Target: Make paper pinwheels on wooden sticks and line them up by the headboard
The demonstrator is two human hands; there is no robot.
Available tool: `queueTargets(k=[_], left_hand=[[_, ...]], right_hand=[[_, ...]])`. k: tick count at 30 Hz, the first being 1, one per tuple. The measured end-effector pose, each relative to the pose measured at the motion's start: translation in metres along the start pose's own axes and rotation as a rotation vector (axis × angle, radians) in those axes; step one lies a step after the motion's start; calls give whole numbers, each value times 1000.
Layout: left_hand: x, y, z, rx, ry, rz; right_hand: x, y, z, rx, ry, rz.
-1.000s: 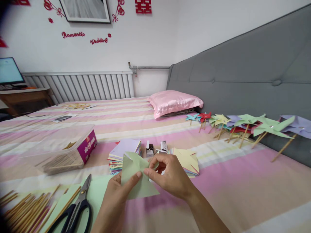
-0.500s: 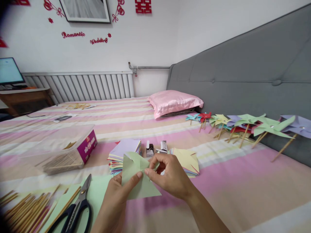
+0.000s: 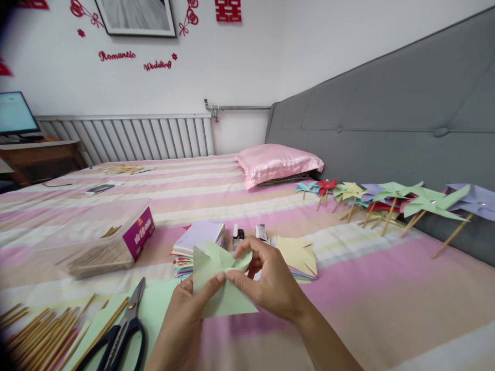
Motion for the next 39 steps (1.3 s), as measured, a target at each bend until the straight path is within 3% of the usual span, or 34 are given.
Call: queueTargets(k=[6, 12, 16, 20, 39], left_hand=[[8, 11, 0, 23, 26, -17], [1, 8, -2, -3, 13, -86], [-1, 7, 1, -16, 3, -154], [0, 6, -3, -63, -46, -145], [3, 9, -2, -91, -69, -70]], right_hand=[[1, 3, -2, -142, 79, -46], [2, -1, 0, -277, 126, -104], [3, -2, 3, -354, 156, -207], [6, 1, 5, -319, 136, -300], [6, 3, 1, -224, 104, -241]])
Point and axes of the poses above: each hand's wrist, its own x-axis away from the middle knuckle, its own y-axis out of the palm, z = x × y, the point moved 6 cm from there along -x, towards the middle knuckle, and after that the axes turned 11 degrees about x, right-handed, at the moved point
